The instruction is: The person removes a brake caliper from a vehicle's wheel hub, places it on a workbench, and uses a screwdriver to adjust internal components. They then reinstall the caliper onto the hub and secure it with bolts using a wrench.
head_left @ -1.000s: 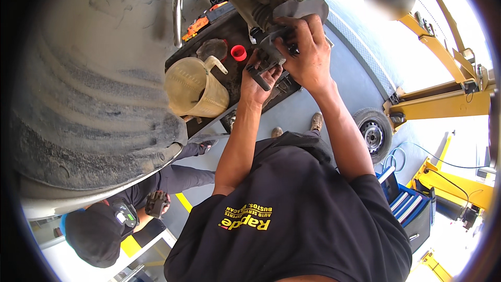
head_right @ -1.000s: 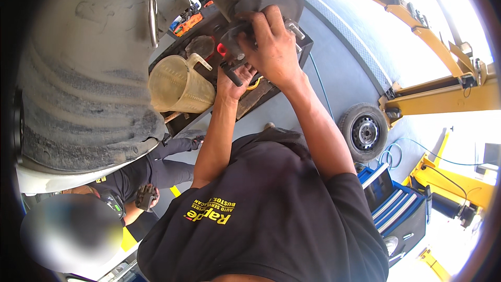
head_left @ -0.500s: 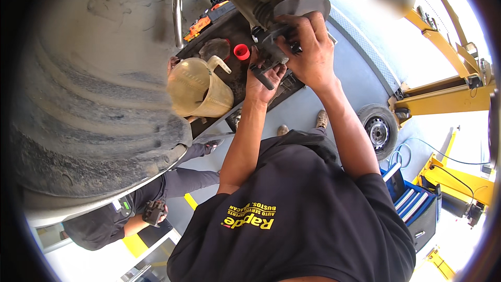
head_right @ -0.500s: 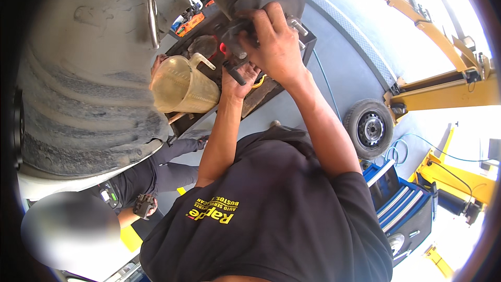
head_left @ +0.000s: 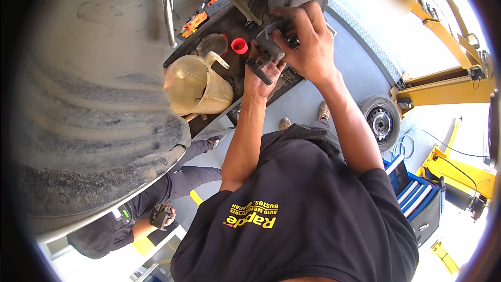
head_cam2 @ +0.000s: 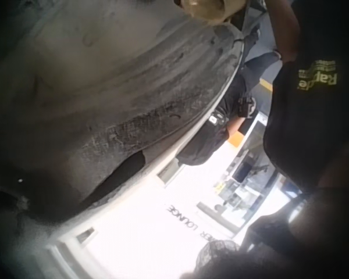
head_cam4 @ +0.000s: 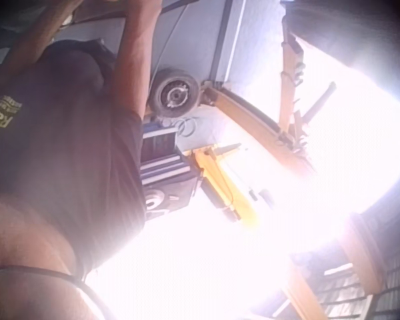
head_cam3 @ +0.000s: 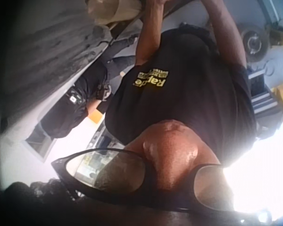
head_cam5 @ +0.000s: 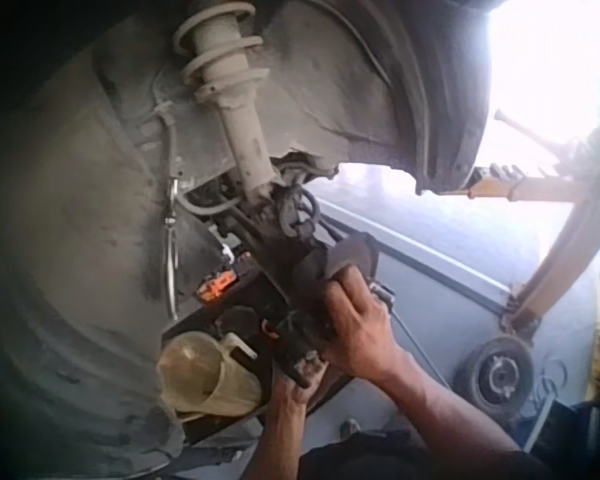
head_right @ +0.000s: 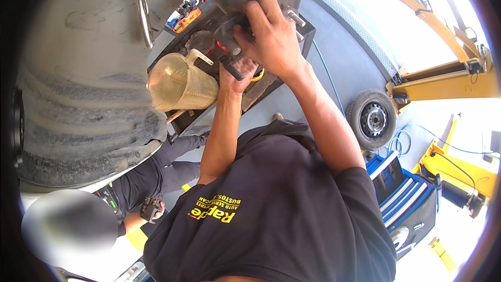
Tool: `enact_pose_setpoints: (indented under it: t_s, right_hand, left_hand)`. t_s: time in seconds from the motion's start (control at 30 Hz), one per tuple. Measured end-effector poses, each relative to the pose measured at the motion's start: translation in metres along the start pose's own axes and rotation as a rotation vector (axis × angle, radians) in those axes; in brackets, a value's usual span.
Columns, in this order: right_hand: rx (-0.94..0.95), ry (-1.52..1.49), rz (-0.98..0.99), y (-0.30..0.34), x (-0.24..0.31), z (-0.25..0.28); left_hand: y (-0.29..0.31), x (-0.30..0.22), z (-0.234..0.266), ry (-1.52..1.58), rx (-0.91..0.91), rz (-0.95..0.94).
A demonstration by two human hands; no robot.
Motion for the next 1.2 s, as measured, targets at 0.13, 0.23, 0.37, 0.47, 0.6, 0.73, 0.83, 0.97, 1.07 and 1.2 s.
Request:
enact_pose_setpoints:
  t_s: [0.13,0.23,0.37,0.47,0.6,0.73,0.83,0.97,1.07,1.2]
  right_hand:
    - [-0.006,0.011,0.0,0.0,0.001,0.0]
    - [-0.01,0.006,0.006,-0.001,0.002,0.002]
    - [-0.001,0.013,0.005,0.0,-0.001,0.001]
    - [0.001,0.025,-0.001,0.001,-0.001,0.001]
    - [-0.022,0.029,0.014,0.002,0.001,0.002]
    - [-0.043,0.097,0.032,0.005,0.0,0.001]
    - [-0.057,0.086,0.06,0.006,0.003,0.0]
    - [-0.077,0.086,0.088,0.005,0.009,0.001]
    - [-0.101,0.164,0.133,0.008,0.013,0.002]
    - [-0.164,0.294,0.227,0.008,0.022,0.006]
  left_hand:
    - [-0.004,-0.003,0.005,-0.073,-0.018,-0.025]
    - [-0.005,0.0,0.009,-0.01,-0.063,-0.027]
    - [-0.002,-0.002,0.005,0.038,-0.033,0.008]
    - [-0.002,-0.002,0.007,0.038,-0.022,0.008]
    - [-0.002,0.0,0.0,0.077,0.012,0.005]
    - [-0.004,-0.001,-0.001,-0.021,0.005,-0.003]
    - [-0.005,-0.003,0.003,-0.028,-0.026,-0.008]
    - [-0.007,-0.002,0.007,0.037,-0.019,-0.01]
    - [-0.002,-0.001,-0.004,0.053,0.017,0.005]
    - [0.001,0.0,-0.012,0.118,0.145,0.018]
Point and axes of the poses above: each hand's wrist, its own y-axis away from the middle knuckle, its own z-axis out of the back of the hand, x = y × z, the point moved 9 cm from there along -y, towards the middle knuckle, and after that the axes turned 3 degrees about z, right-handed, at the moved point
